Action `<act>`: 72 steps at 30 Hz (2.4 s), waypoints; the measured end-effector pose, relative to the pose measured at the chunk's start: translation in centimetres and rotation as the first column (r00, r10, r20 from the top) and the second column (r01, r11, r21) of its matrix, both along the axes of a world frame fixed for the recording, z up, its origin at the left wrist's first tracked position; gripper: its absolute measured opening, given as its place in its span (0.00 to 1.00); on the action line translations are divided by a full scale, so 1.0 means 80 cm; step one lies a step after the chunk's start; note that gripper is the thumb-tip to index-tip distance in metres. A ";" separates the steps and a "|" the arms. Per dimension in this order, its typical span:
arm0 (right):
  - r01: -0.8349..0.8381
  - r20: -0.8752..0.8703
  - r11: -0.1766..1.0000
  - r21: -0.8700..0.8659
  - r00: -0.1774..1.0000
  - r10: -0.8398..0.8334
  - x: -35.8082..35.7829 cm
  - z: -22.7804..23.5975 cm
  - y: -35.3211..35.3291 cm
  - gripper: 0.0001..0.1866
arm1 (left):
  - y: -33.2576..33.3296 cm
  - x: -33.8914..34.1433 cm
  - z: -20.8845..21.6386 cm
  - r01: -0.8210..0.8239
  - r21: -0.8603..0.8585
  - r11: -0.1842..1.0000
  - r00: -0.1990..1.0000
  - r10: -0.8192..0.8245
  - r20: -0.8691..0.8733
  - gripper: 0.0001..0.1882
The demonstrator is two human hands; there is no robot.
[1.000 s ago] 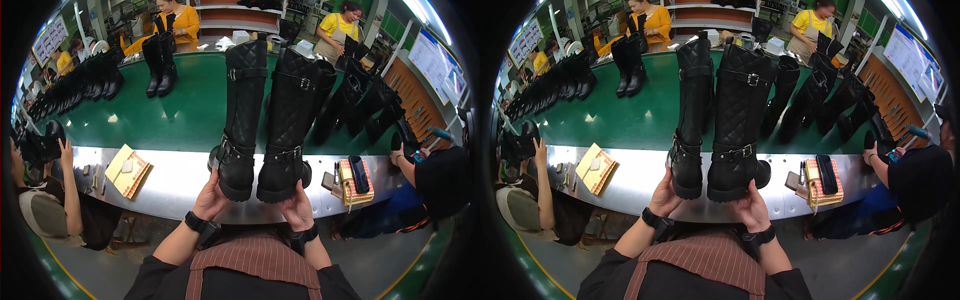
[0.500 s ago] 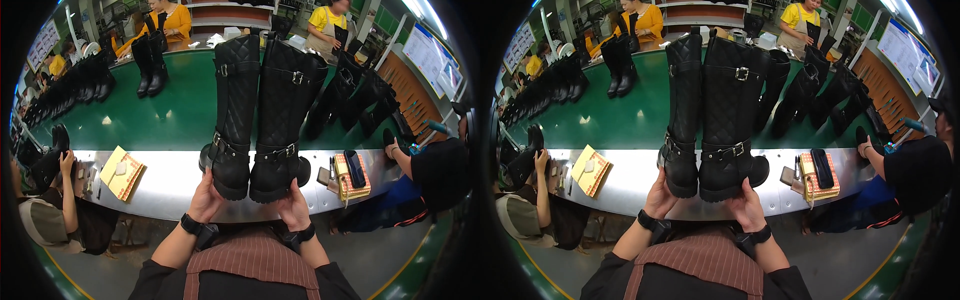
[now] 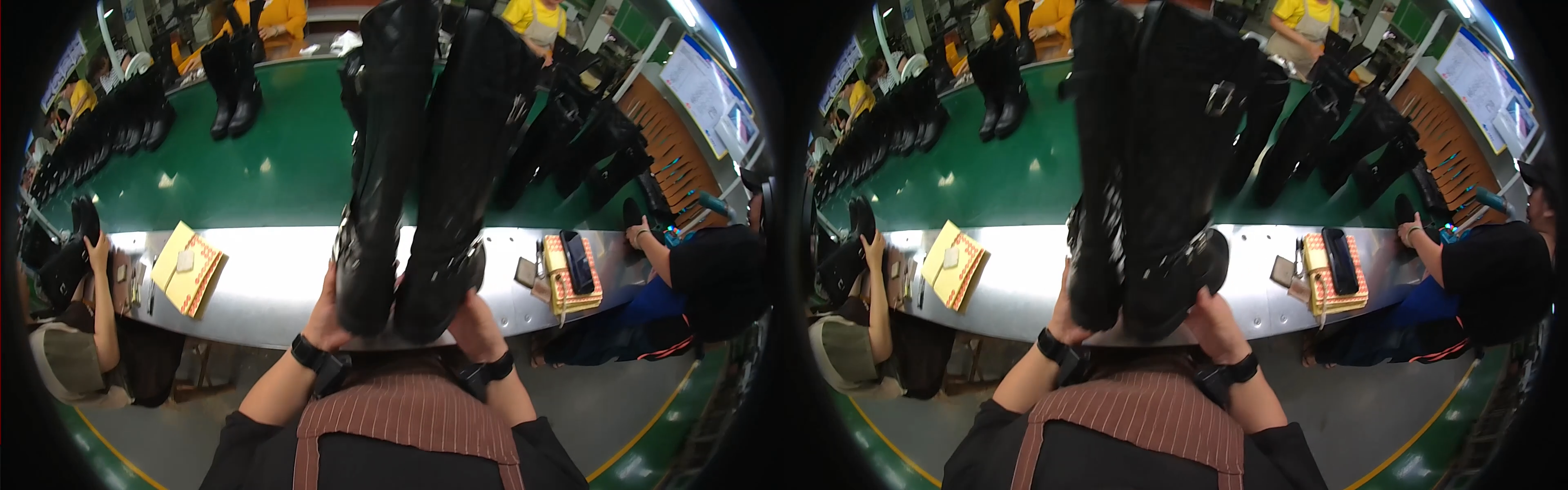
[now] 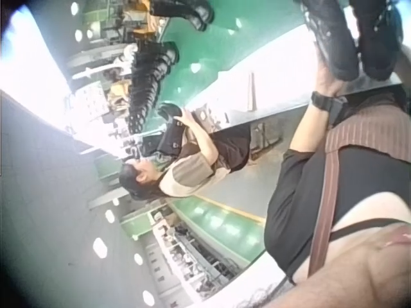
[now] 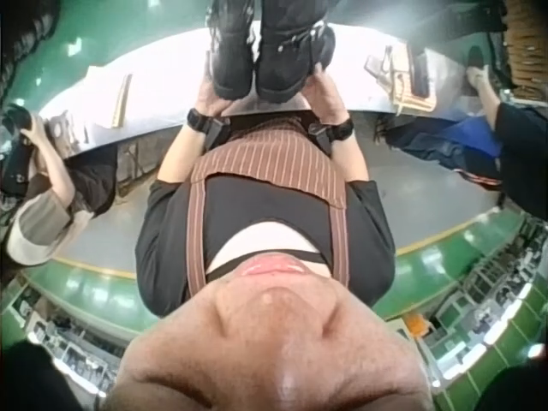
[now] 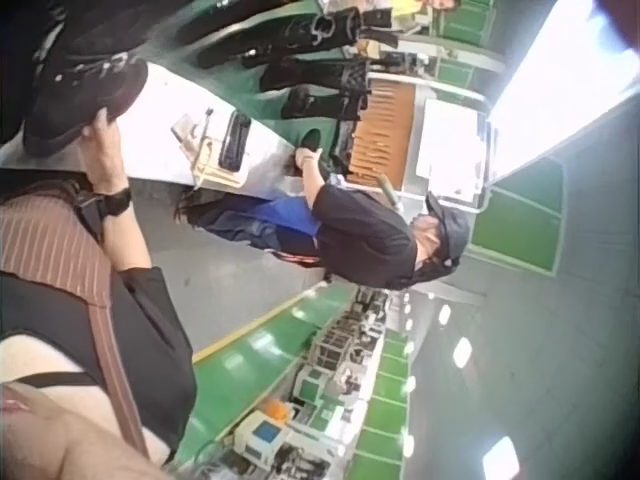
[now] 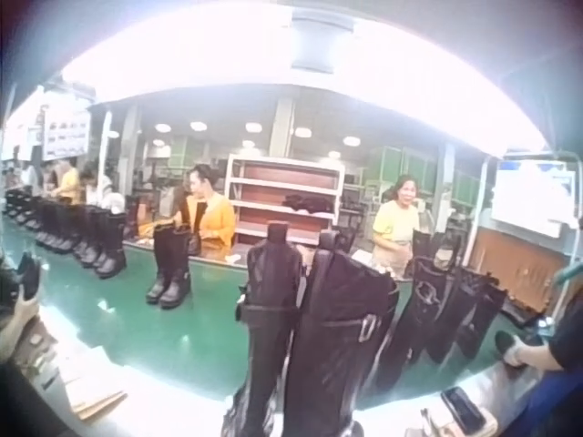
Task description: Inspecting and cleaning black leather boots on a factory assembly line.
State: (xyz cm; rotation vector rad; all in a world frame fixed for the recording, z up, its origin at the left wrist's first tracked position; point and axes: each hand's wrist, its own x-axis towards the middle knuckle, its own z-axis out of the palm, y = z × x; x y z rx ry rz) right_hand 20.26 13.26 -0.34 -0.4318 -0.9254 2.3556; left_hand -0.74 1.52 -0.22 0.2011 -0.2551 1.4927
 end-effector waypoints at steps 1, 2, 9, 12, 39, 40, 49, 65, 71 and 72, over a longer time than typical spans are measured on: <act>0.088 0.164 0.988 0.126 0.980 -0.109 -0.004 0.002 0.000 0.44 | 0.000 0.003 0.002 -0.144 0.001 0.990 0.952 0.139 -0.274 0.40; 0.181 0.205 0.898 0.400 0.938 -0.280 -0.011 0.003 0.000 0.49 | 0.000 0.008 0.004 -0.332 0.023 0.943 0.714 0.267 -0.647 0.38; -0.139 0.183 0.309 0.941 0.976 -0.117 0.013 0.043 0.061 0.57 | 0.017 -0.019 -0.003 -0.025 -0.350 0.937 0.982 -0.042 -0.184 0.27; -0.215 0.167 0.595 0.775 0.977 0.135 0.015 0.048 0.069 0.47 | 0.020 -0.024 -0.005 -0.027 -0.370 0.929 0.895 -0.143 -0.423 0.25; 0.307 0.196 0.558 0.771 0.719 -0.667 -0.013 -0.013 0.039 0.34 | 0.034 0.038 0.028 -0.345 0.523 0.779 -0.768 0.085 -0.635 0.36; 0.226 0.310 0.568 0.792 0.652 -0.692 -0.009 -0.022 0.039 0.44 | 0.034 0.038 0.028 -0.361 0.536 0.763 -0.753 0.100 -0.650 0.38; -0.243 0.496 0.466 0.851 0.665 -0.558 -0.011 -0.022 0.020 0.55 | 0.034 0.024 0.045 -0.366 0.484 0.795 -0.689 0.118 -0.715 0.40; -0.285 0.293 0.204 0.936 0.956 -0.008 -0.038 -0.016 -0.025 0.34 | -0.028 -0.016 0.044 -0.852 0.345 0.393 -0.348 0.068 -0.935 0.19; -0.152 0.299 0.309 0.939 0.804 -0.514 0.008 -0.011 0.014 0.17 | -0.065 -0.067 0.066 -0.841 0.453 0.295 -0.489 -0.059 -0.870 0.20; -0.123 0.330 0.378 0.917 0.768 -0.549 0.019 -0.014 0.015 0.15 | -0.073 -0.080 0.075 -0.844 0.467 0.262 -0.500 -0.072 -0.863 0.20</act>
